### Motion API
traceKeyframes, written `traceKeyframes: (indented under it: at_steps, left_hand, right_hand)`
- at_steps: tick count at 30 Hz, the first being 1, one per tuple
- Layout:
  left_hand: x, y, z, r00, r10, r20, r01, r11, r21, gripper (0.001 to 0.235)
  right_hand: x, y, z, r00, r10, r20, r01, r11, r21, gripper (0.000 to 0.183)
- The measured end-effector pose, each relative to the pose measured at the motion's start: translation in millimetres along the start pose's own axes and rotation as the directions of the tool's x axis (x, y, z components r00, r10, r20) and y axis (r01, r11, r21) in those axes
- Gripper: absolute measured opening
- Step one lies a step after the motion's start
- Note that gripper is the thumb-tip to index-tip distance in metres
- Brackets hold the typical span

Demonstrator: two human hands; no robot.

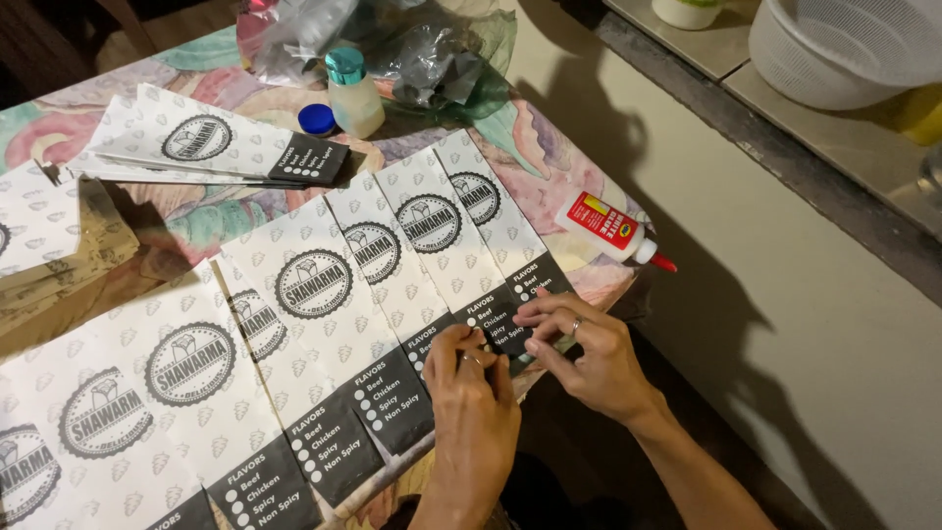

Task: The person assembles printed paper wrappers by folding them and applying glue to secure the edges. They handle multiple wrappers one at a time, using a glue bottle to apply adhesive along the fold lines, then press the edges together to form finished wrappers.

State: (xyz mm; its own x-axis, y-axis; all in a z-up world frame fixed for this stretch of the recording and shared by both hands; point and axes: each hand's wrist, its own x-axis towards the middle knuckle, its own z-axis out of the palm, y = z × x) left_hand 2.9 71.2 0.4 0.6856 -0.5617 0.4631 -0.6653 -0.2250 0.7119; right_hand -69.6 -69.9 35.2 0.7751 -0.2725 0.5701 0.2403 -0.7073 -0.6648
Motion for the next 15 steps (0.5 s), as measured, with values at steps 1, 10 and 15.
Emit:
traceKeyframes:
  at_steps: [1, 10, 15]
  left_hand:
    - [0.5, -1.8, 1.9, 1.000, -0.024, -0.015, 0.024, 1.000, 0.010, 0.006]
    - [1.4, -8.4, 8.6, 0.991, -0.121, -0.062, 0.119, 0.992, -0.040, 0.015]
    - [5.1, -1.8, -6.5, 0.989, -0.137, 0.046, 0.143, 0.979, -0.146, 0.024]
  right_hand:
    - [1.0, -0.7, 0.3, 1.000, 0.012, -0.008, -0.012, 1.000, -0.010, 0.011]
    - [-4.4, 0.4, 16.9, 0.993, 0.010, -0.116, -0.026, 0.989, -0.144, 0.028]
    - [-4.8, 2.8, 12.7, 0.991, 0.068, -0.115, -0.074, 0.996, -0.048, 0.014]
